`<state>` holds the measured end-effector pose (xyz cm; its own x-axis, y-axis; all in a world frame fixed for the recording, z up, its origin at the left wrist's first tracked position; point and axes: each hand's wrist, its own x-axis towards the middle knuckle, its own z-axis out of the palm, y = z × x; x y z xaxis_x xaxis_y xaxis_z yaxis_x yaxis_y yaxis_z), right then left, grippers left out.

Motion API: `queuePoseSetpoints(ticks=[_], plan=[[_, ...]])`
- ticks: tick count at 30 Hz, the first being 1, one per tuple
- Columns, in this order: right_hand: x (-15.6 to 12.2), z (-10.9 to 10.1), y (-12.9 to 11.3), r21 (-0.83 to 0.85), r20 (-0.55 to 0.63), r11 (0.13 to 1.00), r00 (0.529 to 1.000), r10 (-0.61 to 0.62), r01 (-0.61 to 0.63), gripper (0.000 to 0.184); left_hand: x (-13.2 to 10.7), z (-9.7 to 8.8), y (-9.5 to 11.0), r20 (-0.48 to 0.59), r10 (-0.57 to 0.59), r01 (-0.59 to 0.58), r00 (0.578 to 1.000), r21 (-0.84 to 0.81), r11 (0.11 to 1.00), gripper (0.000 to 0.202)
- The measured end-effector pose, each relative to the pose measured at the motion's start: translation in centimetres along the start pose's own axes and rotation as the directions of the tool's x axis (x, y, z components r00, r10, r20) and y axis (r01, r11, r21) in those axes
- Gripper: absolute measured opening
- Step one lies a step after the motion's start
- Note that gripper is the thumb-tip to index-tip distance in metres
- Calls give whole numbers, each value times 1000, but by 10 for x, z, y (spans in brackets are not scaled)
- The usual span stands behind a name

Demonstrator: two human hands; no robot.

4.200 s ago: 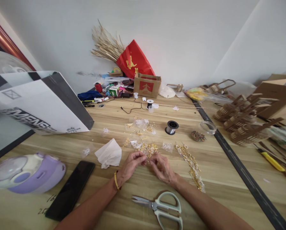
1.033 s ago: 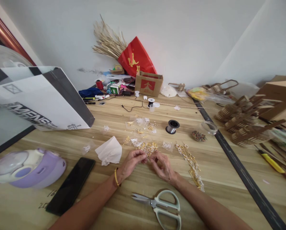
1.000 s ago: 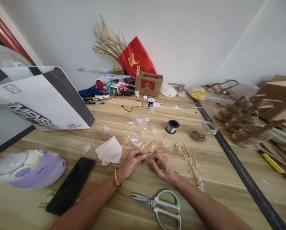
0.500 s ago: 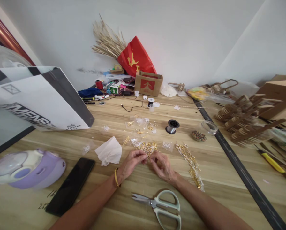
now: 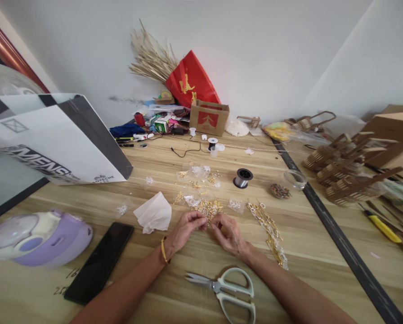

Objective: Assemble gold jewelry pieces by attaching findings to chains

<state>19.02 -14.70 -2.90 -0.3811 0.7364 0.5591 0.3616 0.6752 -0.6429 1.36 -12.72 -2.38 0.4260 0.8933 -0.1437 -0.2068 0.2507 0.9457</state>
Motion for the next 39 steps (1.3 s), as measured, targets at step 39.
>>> queuePoseSetpoints(ticks=[39], plan=[[-1, 1, 2, 9, 25, 998, 998, 62, -62, 12, -1, 1, -1, 26, 31, -33, 999, 87, 996, 22]])
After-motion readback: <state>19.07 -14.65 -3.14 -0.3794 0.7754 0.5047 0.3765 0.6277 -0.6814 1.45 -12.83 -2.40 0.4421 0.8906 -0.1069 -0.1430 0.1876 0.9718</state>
